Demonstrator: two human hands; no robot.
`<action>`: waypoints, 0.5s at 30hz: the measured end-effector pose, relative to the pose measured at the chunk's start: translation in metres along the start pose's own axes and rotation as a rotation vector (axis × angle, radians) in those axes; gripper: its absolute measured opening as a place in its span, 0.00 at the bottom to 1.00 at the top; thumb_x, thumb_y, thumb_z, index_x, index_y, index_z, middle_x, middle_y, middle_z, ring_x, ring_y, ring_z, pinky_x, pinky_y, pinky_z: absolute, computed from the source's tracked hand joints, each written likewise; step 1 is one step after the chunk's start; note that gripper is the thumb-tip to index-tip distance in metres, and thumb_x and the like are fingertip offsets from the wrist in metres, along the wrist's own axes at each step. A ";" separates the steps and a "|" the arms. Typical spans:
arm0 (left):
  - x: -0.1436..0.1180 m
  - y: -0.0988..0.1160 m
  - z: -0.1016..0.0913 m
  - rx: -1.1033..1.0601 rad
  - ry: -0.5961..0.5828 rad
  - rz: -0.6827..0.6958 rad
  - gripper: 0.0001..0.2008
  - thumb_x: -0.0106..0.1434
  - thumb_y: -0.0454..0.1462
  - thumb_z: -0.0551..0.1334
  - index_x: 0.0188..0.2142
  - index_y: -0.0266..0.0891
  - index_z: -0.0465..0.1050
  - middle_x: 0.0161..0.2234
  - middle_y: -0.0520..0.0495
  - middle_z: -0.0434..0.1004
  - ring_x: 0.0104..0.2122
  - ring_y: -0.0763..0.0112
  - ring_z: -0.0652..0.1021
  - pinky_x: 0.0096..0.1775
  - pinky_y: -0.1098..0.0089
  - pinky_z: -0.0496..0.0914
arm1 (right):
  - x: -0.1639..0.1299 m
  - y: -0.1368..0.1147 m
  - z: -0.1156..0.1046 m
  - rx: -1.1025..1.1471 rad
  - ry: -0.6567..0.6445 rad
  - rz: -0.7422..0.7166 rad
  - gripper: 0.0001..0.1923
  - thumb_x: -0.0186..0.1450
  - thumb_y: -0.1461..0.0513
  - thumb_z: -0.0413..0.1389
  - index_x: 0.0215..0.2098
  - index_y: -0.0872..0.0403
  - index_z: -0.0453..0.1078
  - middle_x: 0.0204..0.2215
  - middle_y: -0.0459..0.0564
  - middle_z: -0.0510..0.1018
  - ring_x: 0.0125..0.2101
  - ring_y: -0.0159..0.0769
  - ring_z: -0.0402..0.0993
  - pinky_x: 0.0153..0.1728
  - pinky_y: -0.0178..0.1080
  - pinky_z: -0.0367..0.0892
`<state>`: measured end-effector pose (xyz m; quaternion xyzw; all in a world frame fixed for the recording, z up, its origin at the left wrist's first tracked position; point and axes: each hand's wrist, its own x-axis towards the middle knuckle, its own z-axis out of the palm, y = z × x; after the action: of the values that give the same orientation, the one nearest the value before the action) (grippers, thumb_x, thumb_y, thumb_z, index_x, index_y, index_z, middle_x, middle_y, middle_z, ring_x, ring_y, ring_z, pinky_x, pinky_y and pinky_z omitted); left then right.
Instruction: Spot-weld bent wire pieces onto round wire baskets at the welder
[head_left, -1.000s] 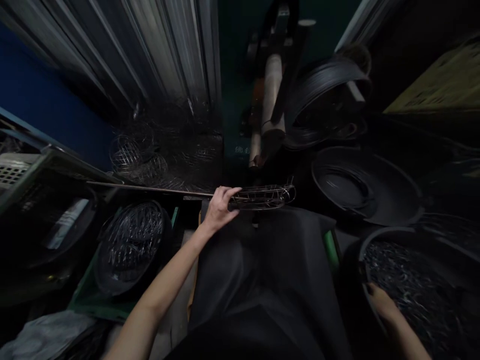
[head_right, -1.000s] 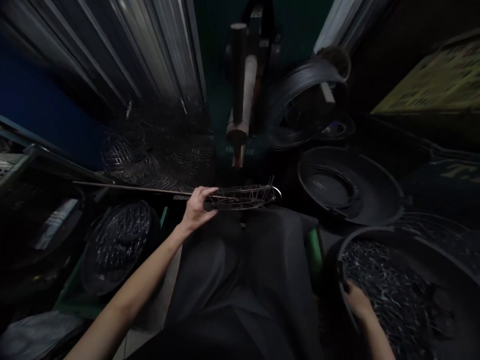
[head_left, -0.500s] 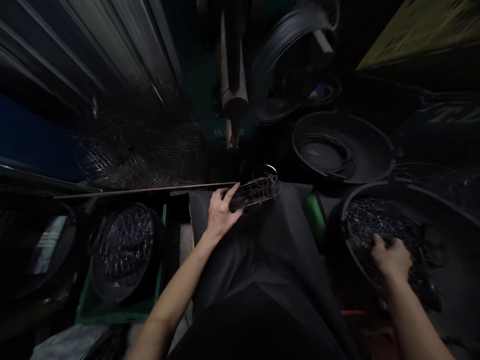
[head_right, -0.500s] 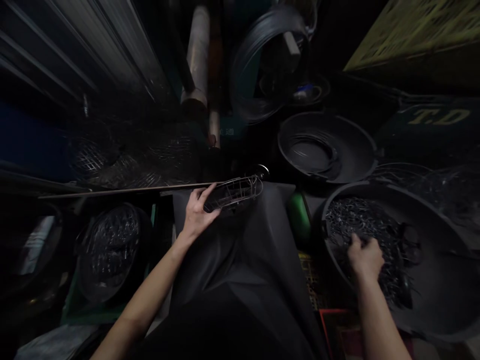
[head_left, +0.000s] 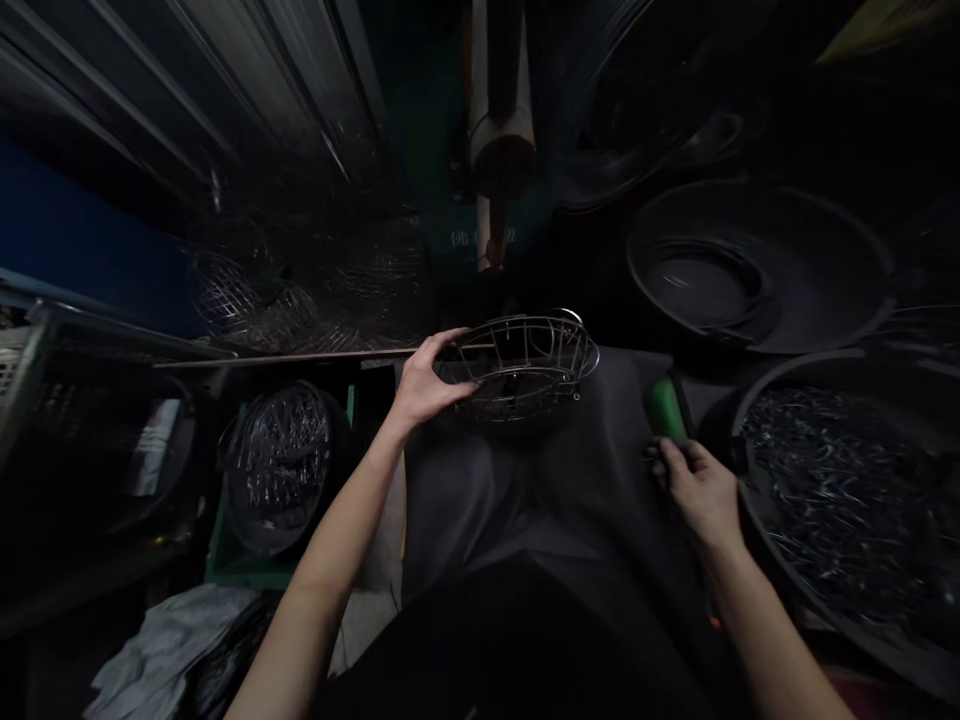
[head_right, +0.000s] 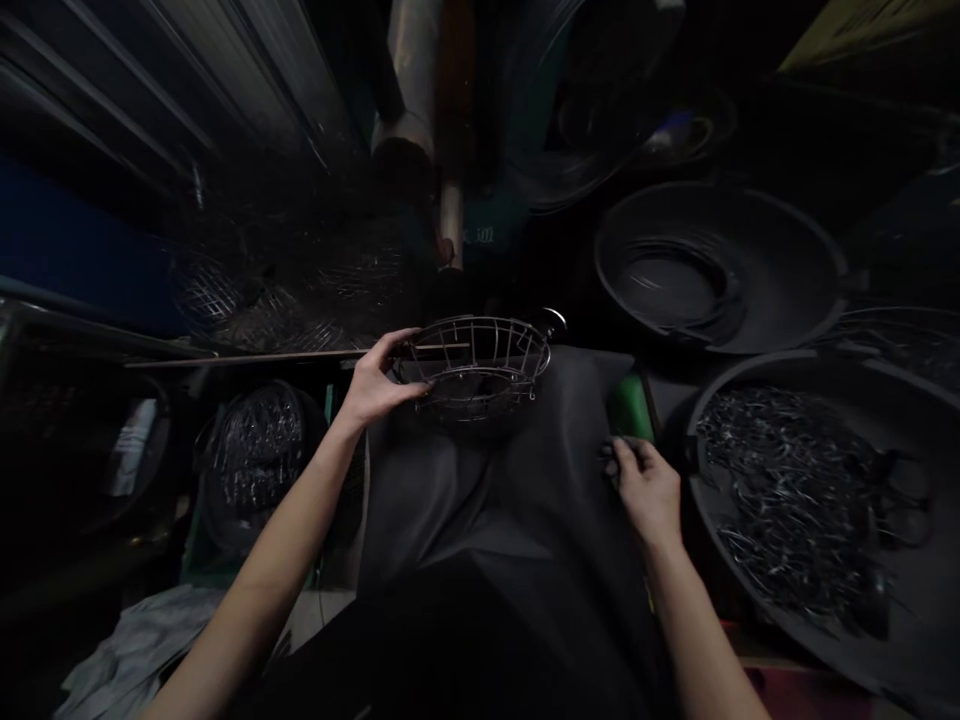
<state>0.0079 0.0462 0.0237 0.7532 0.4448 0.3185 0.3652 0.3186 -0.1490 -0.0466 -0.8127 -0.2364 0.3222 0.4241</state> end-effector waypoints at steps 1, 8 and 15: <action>0.000 -0.001 0.000 -0.017 -0.004 -0.006 0.33 0.48 0.38 0.70 0.54 0.41 0.65 0.50 0.45 0.73 0.49 0.63 0.74 0.53 0.62 0.67 | -0.002 0.004 0.002 0.012 0.009 0.003 0.31 0.49 0.39 0.58 0.34 0.57 0.71 0.18 0.44 0.70 0.16 0.25 0.61 0.16 0.29 0.56; 0.001 -0.010 -0.004 -0.087 0.004 -0.002 0.33 0.48 0.38 0.70 0.53 0.40 0.65 0.50 0.44 0.73 0.50 0.63 0.74 0.53 0.63 0.67 | -0.011 0.004 0.003 -0.059 0.039 -0.025 0.29 0.54 0.44 0.57 0.42 0.58 0.74 0.21 0.45 0.72 0.19 0.27 0.65 0.21 0.32 0.62; -0.006 0.026 -0.002 0.191 0.023 0.079 0.30 0.49 0.35 0.67 0.53 0.40 0.65 0.48 0.46 0.71 0.47 0.64 0.73 0.51 0.64 0.68 | -0.020 -0.008 0.002 -0.049 0.058 -0.005 0.27 0.50 0.46 0.61 0.40 0.56 0.75 0.26 0.47 0.76 0.21 0.30 0.69 0.23 0.34 0.67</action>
<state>0.0153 0.0322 0.0458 0.7979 0.4472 0.2974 0.2735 0.3025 -0.1570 -0.0344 -0.8310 -0.2340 0.2917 0.4118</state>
